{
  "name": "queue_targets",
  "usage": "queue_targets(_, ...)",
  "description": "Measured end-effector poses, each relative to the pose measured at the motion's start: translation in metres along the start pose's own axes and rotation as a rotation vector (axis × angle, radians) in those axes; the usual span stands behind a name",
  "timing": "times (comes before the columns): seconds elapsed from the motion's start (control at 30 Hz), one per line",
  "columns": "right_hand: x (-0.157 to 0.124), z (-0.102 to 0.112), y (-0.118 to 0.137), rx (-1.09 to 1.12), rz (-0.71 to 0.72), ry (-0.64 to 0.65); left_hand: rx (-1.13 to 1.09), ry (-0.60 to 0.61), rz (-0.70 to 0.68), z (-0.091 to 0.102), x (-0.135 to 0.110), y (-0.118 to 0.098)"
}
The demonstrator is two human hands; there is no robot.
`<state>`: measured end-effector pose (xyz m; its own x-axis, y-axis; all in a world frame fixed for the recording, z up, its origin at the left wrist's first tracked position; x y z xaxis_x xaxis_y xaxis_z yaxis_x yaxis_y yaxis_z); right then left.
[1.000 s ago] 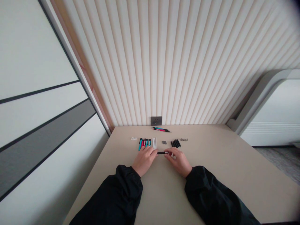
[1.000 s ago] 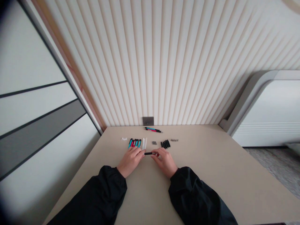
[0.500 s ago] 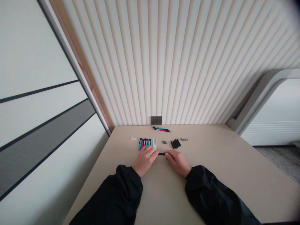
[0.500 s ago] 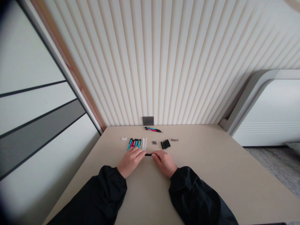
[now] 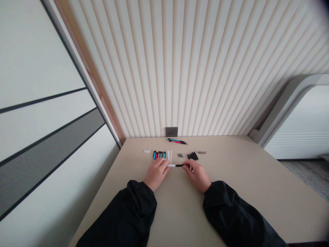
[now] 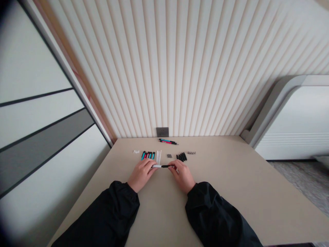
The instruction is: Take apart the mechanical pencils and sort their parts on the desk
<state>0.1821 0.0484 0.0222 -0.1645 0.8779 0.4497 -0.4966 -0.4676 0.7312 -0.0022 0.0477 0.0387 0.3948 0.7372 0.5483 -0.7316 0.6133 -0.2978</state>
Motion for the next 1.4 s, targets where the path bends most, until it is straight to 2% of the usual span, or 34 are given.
queue_targets(0.2,0.002,0.008,-0.010,0.014,-0.094,-0.040,-0.409,-0.036,0.258,-0.001,-0.003,0.023)
queue_targets(0.33,0.003,0.011,-0.014,0.017,-0.104,-0.059,-0.479,-0.028,0.403,-0.001,-0.005,0.032)
queue_targets(0.5,0.003,0.011,-0.014,0.028,-0.063,-0.077,-0.478,-0.011,0.466,-0.001,-0.007,0.036)
queue_targets(0.6,0.003,0.011,-0.013,0.025,-0.063,-0.080,-0.428,-0.026,0.429,0.000,-0.005,0.035)
queue_targets(0.73,0.003,0.011,-0.013,0.026,-0.082,-0.084,-0.325,-0.030,0.221,0.004,-0.002,0.021)
queue_targets(0.83,0.002,0.009,-0.012,0.037,-0.087,-0.075,-0.210,0.028,0.049,0.003,-0.003,0.006)
queue_targets(0.93,0.001,0.005,-0.012,0.057,-0.094,-0.060,-0.100,0.093,-0.040,-0.001,-0.004,-0.002)
queue_targets(1.17,0.003,0.011,-0.027,0.192,-0.214,-0.132,-0.034,0.054,-0.006,0.001,-0.003,-0.001)
queue_targets(1.33,0.002,0.003,-0.022,0.188,-0.206,-0.025,-0.047,0.028,-0.019,0.003,-0.003,-0.003)
queue_targets(1.4,0.002,0.003,-0.020,0.168,-0.199,-0.033,-0.050,0.023,-0.037,0.003,-0.003,-0.004)
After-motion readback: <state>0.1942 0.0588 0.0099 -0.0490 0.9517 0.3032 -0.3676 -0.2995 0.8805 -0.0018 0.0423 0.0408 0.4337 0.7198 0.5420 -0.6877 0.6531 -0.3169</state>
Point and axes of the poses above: each hand's wrist, its own x-axis towards the middle knuckle, its own z-axis out of the back of the hand, y = z × x, the point moved 6 cm from there along x, towards the middle knuckle, and after that the axes turned 5 degrees about -y, right-handed, at the moved point
